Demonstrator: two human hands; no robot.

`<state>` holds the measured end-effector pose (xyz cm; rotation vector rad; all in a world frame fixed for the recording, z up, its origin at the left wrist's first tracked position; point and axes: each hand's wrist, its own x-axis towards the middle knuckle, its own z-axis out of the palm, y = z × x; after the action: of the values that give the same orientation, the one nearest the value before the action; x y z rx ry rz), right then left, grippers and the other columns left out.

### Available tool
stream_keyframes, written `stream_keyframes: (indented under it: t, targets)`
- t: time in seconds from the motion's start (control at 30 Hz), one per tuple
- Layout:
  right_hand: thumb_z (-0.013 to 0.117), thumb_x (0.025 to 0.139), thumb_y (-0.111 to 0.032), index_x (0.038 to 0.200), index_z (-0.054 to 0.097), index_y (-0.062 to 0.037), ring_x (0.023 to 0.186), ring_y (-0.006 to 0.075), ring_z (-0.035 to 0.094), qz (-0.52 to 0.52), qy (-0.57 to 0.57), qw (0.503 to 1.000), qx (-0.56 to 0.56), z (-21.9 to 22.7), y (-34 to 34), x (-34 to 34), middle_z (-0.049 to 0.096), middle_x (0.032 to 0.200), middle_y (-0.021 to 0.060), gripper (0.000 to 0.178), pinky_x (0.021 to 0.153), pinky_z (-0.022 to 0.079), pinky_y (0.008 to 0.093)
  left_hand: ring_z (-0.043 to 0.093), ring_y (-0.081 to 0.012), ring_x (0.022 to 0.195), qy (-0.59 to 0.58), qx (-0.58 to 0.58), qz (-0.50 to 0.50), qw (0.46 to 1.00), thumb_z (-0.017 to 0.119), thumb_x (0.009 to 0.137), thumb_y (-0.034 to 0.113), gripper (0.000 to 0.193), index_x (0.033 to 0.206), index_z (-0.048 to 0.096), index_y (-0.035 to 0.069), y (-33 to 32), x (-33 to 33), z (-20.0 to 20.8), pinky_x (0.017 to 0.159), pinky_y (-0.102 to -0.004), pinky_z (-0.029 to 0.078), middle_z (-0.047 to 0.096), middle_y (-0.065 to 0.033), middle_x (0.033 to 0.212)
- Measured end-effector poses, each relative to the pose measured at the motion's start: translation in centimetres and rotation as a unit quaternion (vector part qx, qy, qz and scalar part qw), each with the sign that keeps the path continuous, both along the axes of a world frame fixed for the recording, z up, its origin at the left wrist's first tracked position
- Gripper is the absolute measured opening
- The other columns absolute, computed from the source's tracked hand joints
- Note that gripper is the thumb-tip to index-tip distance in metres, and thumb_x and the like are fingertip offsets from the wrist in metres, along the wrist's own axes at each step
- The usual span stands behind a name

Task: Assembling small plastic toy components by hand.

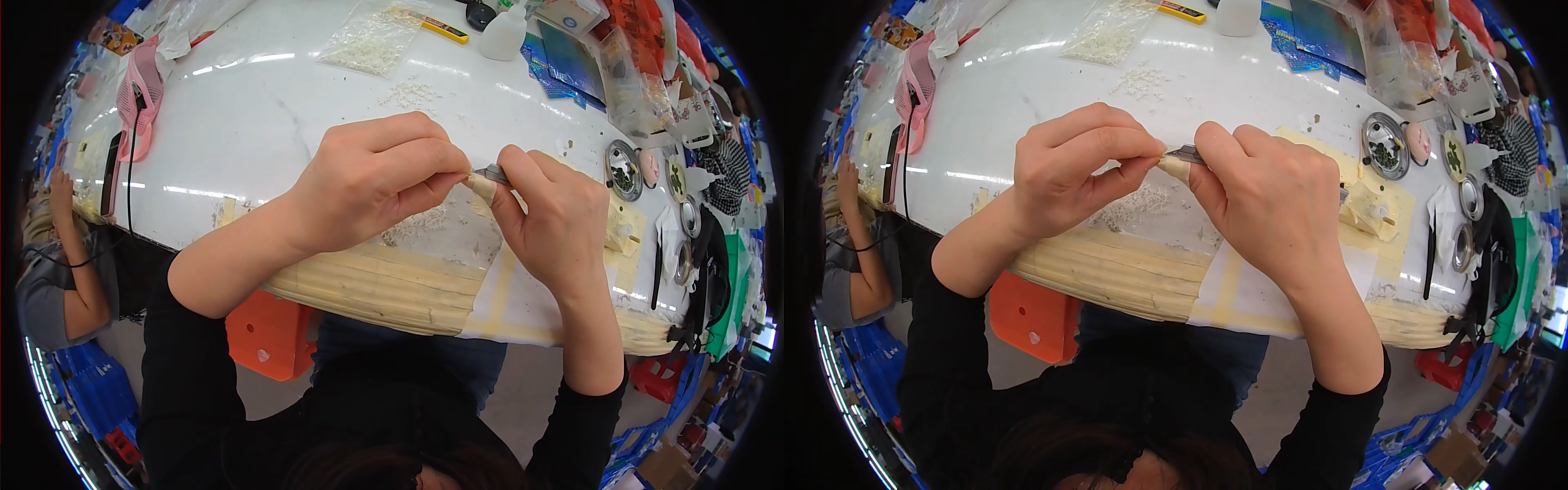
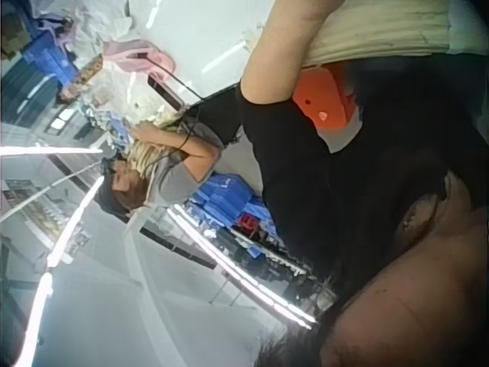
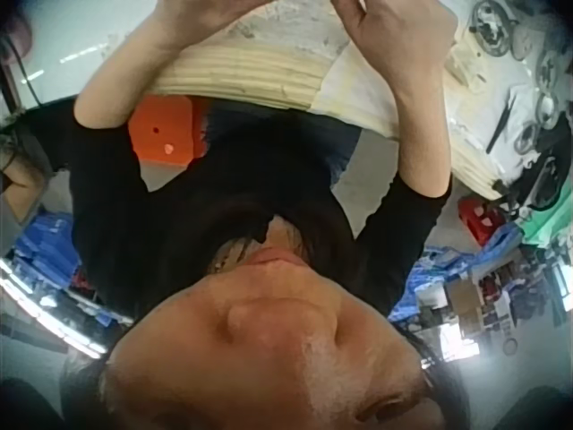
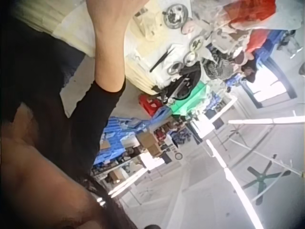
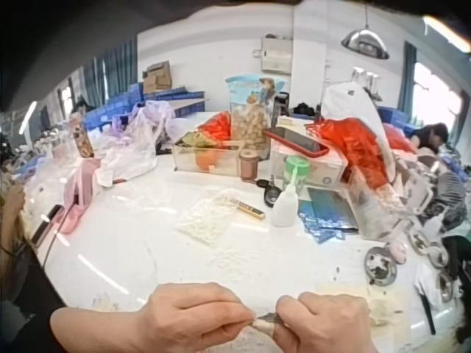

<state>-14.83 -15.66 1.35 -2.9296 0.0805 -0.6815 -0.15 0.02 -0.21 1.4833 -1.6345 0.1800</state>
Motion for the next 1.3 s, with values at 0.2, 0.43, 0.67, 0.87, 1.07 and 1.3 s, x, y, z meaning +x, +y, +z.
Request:
stream_keyframes:
  t: [0.2, 0.43, 0.67, 0.87, 1.07, 1.3]
  targets:
    - [0.073, 0.077, -0.026, 0.077, 0.057, -0.0139, 0.048, 0.0213, 0.055, 0.003, -0.024, 1.000, -0.006, -0.18, -0.01, 0.15, 0.050, 0.057, 0.0010, 0.020, 0.043, 0.040, 0.0337, 0.064, -0.0174, 0.069, 0.001, 0.004, -0.002, 1.000, 0.074, 0.070, -0.008, 0.023, 0.091, 0.069, 0.001, 0.00, -0.01, 0.07, 0.056, -0.0256, 0.052, 0.066, -0.0083, 0.081]
    - [0.072, 0.077, -0.025, 0.077, 0.057, -0.0142, 0.048, 0.0211, 0.055, -0.003, -0.017, 1.000, -0.012, -0.04, 0.08, 0.09, 0.050, 0.057, 0.0009, 0.018, 0.042, 0.040, 0.0339, 0.064, -0.0176, 0.069, -0.003, 0.003, -0.002, 1.000, 0.074, 0.070, -0.008, 0.022, 0.090, 0.069, 0.001, -0.01, 0.01, 0.11, 0.055, -0.0257, 0.052, 0.066, -0.0079, 0.080]
    - [0.072, 0.076, -0.023, 0.076, 0.057, -0.0143, 0.047, 0.0209, 0.054, 0.000, -0.025, 1.000, -0.016, -0.01, 0.04, 0.10, 0.049, 0.056, 0.0010, 0.017, 0.042, 0.040, 0.0336, 0.064, -0.0170, 0.068, 0.003, 0.008, 0.001, 1.000, 0.074, 0.070, -0.007, 0.021, 0.089, 0.069, 0.001, -0.04, -0.02, 0.15, 0.055, -0.0255, 0.052, 0.066, -0.0075, 0.079]
    - [0.072, 0.076, -0.023, 0.076, 0.056, -0.0139, 0.047, 0.0207, 0.054, 0.004, -0.019, 1.000, -0.020, 0.05, 0.09, 0.09, 0.049, 0.057, 0.0012, 0.018, 0.042, 0.040, 0.0332, 0.064, -0.0161, 0.068, 0.033, 0.015, -0.003, 0.999, 0.073, 0.071, -0.008, 0.020, 0.089, 0.069, 0.000, -0.01, -0.04, 0.19, 0.056, -0.0252, 0.052, 0.066, -0.0075, 0.079]
    - [0.073, 0.075, -0.026, 0.077, 0.056, -0.0127, 0.048, 0.0208, 0.054, -0.001, -0.036, 0.999, -0.017, -0.14, 0.03, 0.16, 0.050, 0.058, 0.0011, 0.022, 0.042, 0.040, 0.0331, 0.064, -0.0159, 0.067, 0.035, 0.015, -0.004, 0.999, 0.073, 0.071, -0.008, 0.020, 0.089, 0.069, 0.000, -0.04, -0.08, 0.22, 0.056, -0.0253, 0.052, 0.066, -0.0074, 0.079]
    - [0.073, 0.074, -0.017, 0.081, 0.054, -0.0098, 0.052, 0.0219, 0.053, -0.005, -0.003, 1.000, -0.009, -0.01, 0.04, -0.02, 0.051, 0.063, 0.0035, 0.022, 0.045, 0.039, 0.0340, 0.064, -0.0161, 0.067, 0.016, 0.009, -0.002, 1.000, 0.073, 0.071, -0.008, 0.020, 0.088, 0.069, 0.001, 0.00, -0.01, 0.19, 0.055, -0.0252, 0.052, 0.066, -0.0071, 0.078]
